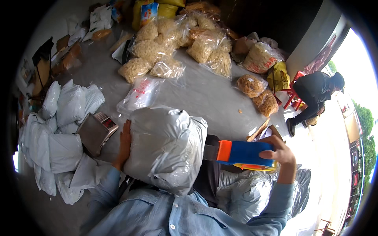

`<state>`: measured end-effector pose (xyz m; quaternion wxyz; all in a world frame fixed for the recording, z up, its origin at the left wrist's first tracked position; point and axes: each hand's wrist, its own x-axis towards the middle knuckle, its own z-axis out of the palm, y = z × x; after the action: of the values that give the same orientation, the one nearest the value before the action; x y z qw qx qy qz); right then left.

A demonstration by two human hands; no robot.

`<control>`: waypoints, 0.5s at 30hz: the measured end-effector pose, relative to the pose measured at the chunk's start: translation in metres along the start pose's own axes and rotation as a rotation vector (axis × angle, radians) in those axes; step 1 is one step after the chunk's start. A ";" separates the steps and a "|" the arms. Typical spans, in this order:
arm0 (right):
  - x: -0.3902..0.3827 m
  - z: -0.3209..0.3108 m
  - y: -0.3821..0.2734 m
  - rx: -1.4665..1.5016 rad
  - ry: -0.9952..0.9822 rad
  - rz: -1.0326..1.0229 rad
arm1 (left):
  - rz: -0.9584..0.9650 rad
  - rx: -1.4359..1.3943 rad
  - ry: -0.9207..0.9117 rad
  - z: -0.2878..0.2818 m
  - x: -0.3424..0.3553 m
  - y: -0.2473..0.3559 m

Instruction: The person seals multiple gray shipping bags using a handheld tape dispenser. They pick up each bag, fold the top, apply tape, and place the sealed bag aside. The process is repeated for several packages.

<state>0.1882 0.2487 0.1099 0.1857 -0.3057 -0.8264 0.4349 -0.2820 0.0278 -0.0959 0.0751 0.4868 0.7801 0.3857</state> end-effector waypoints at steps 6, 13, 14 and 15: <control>0.009 0.136 0.069 0.697 -0.010 0.335 | 0.106 -0.297 -0.106 0.032 0.012 -0.075; 0.060 0.179 -0.053 0.639 -0.042 0.191 | -0.085 -0.440 -0.125 0.003 0.026 -0.035; 0.064 0.180 -0.062 0.607 -0.046 0.211 | -0.116 -0.475 -0.116 0.000 0.021 -0.031; 0.069 0.181 -0.067 0.575 -0.051 0.230 | -0.131 -0.490 -0.110 -0.005 0.018 -0.030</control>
<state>0.0102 0.1557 0.0685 0.1935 -0.3210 -0.6338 0.6766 -0.3147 0.0326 -0.1078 0.2581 0.4229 0.6879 0.5304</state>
